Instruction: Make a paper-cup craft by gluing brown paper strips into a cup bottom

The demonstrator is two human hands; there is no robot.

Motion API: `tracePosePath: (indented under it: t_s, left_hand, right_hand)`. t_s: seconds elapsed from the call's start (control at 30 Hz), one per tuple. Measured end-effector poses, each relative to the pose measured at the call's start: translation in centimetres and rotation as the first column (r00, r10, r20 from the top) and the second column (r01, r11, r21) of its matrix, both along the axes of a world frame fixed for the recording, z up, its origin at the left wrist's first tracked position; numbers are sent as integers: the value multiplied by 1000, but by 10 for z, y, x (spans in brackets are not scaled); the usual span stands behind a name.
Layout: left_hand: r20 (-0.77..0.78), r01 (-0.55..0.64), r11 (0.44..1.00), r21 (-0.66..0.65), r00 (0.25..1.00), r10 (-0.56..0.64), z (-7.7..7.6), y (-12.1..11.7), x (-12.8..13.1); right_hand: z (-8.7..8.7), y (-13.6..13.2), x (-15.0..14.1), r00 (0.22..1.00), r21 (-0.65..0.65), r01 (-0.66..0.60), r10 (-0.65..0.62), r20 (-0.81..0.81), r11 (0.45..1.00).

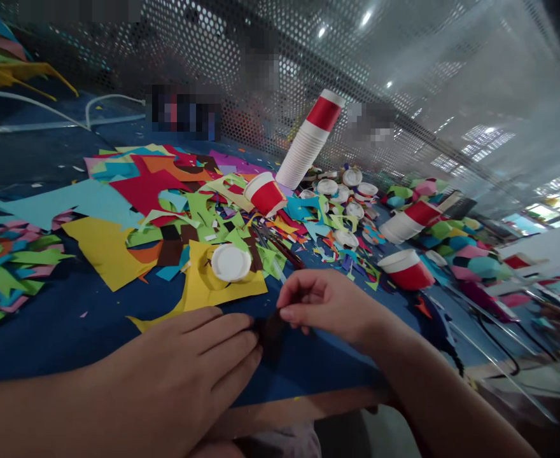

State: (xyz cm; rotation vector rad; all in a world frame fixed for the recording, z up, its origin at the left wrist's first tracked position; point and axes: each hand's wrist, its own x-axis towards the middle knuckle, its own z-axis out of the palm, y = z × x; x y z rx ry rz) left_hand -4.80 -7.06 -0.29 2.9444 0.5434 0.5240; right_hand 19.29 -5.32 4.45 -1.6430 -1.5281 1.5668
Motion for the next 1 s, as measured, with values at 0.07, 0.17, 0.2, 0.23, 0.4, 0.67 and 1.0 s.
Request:
tracePosePath:
  t_s: [0.07,0.17,0.2,0.23,0.4,0.67,1.0]
  left_hand:
    - [-3,13,1000,20,1000,-13,-2,0,-1]
    - [5,48,998,34,999,-48,-3,2,-1]
    - [7,58,998,37,998,-59,-3,2,0]
    - [5,63,997,39,998,-63,-2,3,0]
    - [-41,34,997,69,999,-31,3,3,1]
    - [-2,3,996,92,1000,-3,4,3,0]
    - [2,4,991,133,1000,-4,2,3,0]
  right_hand:
    - [-8,3,-3,1000,-15,5,-5,-15,1000]
    - [-11,5,-2,1000,-17,8,-8,-2,1000]
    - [-11,6,-2,1000,-18,7,-7,10,1000]
    - [-10,5,-1,1000,-21,6,-6,22,1000]
    - [-9,3,-1,996,20,-5,3,88,1000]
    - [-17,0,-1,991,160,-38,16,134,986]
    - [-21,-4,2,993,241,-28,-2,120,970]
